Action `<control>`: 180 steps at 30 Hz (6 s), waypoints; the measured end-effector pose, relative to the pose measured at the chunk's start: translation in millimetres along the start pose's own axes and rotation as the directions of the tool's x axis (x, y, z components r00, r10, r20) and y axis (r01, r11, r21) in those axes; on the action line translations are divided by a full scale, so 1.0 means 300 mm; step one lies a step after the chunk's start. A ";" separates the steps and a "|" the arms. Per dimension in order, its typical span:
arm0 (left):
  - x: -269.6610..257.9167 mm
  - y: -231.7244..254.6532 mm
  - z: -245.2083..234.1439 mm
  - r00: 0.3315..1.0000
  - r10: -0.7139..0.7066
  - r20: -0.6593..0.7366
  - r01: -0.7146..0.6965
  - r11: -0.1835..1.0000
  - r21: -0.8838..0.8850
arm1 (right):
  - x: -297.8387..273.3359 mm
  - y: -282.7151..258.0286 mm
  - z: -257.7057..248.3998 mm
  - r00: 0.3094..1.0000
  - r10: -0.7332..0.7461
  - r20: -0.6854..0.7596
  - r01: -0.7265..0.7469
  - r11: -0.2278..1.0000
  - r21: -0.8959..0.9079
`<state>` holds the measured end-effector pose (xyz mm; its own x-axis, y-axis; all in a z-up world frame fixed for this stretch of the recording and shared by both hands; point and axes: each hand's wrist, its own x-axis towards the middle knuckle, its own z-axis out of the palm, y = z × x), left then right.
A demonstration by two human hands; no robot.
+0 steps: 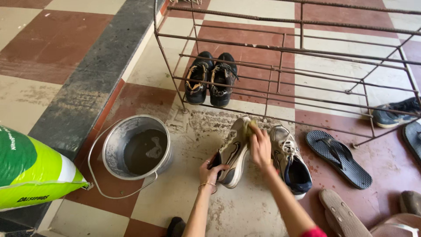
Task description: The person cleans a pair of black shoes and a pair of white sneakers using a wet cloth. They wipe each shoe thoroughly and place them on a metal shoe rack.
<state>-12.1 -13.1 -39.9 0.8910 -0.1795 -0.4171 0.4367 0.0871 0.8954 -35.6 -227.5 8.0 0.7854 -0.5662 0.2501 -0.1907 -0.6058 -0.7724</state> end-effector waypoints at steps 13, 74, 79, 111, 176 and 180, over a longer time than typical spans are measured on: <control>-0.004 -0.038 0.023 0.988 0.019 -0.155 -0.010 0.998 0.060 | -0.353 -0.146 0.085 0.976 -0.051 0.209 0.078 0.990 -0.119; 0.004 -0.107 0.064 0.992 0.127 -0.019 -0.126 0.990 0.065 | -0.157 -0.058 0.082 0.774 -0.437 0.459 0.599 0.741 -0.304; -0.018 -0.076 0.078 0.981 0.182 -0.061 -0.161 0.953 0.258 | -0.117 -0.018 -0.004 0.750 -0.417 0.514 0.599 0.758 -0.258; -0.032 -0.040 0.122 0.982 0.185 -0.033 -0.163 0.924 0.346 | 0.004 -0.013 -0.092 0.702 -0.448 0.554 0.677 0.662 -0.323; -0.119 -0.191 0.149 0.961 0.274 -0.034 -0.249 0.913 0.325 | -0.116 -0.118 0.117 0.921 0.177 0.347 0.046 0.836 -0.547; -0.111 -0.136 0.187 0.954 0.253 -0.161 -0.173 0.903 0.392 | 0.069 -0.187 0.149 0.900 0.050 0.433 0.211 0.820 -0.532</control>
<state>-66.6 -65.6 -53.7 0.9805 0.0085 -0.1965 0.1913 -0.2748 0.9423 17.6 -180.3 30.3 0.9524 -0.2975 -0.0664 -0.3041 -0.9135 -0.2703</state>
